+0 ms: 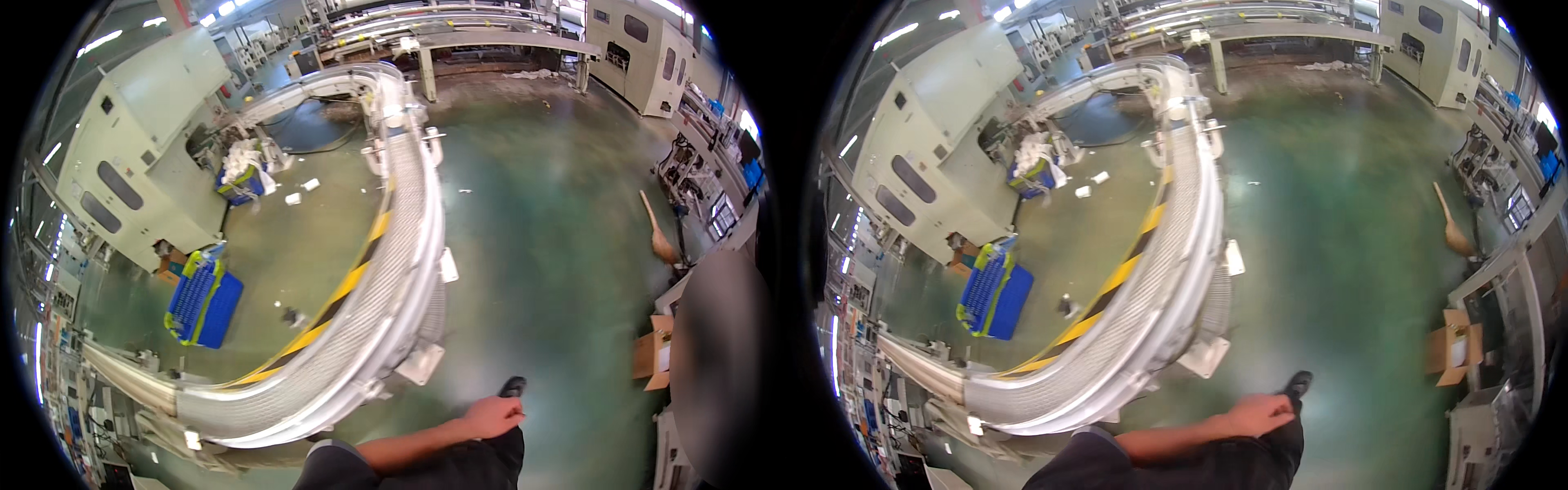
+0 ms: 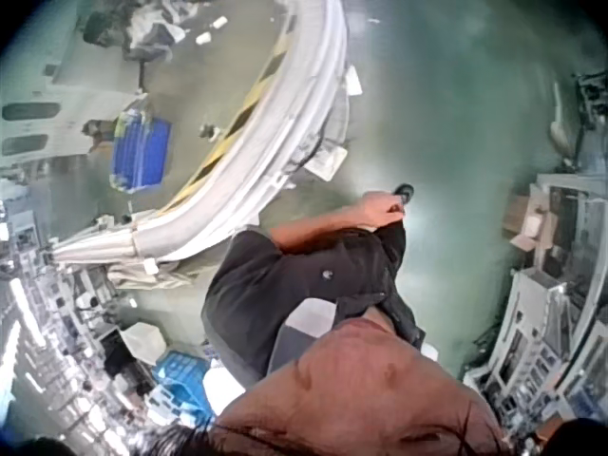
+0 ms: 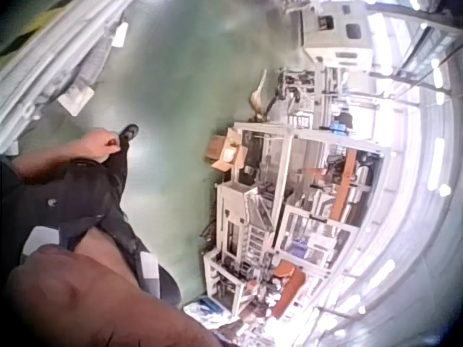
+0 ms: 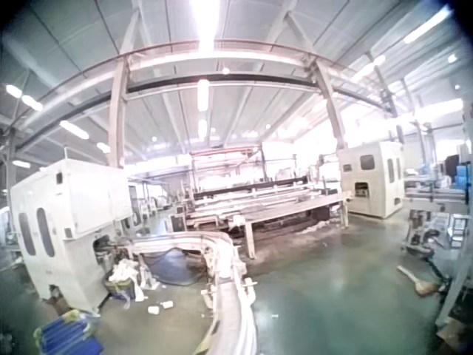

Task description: The person organizes metal tools inside a black bag and then uses a thin metal rod to probe a circular industrial component on a control panel.

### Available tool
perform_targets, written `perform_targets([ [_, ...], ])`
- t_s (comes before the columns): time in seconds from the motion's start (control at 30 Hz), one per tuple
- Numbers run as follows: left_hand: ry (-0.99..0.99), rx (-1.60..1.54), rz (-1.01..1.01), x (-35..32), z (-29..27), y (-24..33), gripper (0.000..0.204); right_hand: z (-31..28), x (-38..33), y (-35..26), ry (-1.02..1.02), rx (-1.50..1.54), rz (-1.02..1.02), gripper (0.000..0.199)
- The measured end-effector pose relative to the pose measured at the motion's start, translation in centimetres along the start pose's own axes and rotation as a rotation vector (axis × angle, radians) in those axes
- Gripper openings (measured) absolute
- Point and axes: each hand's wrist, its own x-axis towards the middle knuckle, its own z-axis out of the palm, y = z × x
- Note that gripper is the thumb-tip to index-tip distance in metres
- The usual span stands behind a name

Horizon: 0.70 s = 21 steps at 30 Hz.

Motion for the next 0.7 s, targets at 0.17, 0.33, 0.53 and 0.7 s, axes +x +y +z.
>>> perform_targets([
  [0.17,0.100,0.031,-0.144,11.9,-5.4,1.9,0.031,-15.5,19.5,-10.4,0.178,-0.215,-0.192,0.043],
  [0.33,0.300,-0.090,-0.281,22.6,-13.0,2.3,0.033,-33.5,41.6,-33.5,0.319,-0.003,-0.500,0.040],
  [0.53,0.404,-0.227,-0.428,38.5,-22.5,-1.6,0.032,-39.3,50.6,-60.3,0.429,0.079,-0.706,0.040],
  [0.7,0.457,-0.097,-0.319,54.6,-36.3,0.9,0.031,-39.1,55.3,-66.4,0.191,0.025,-0.340,0.038],
])
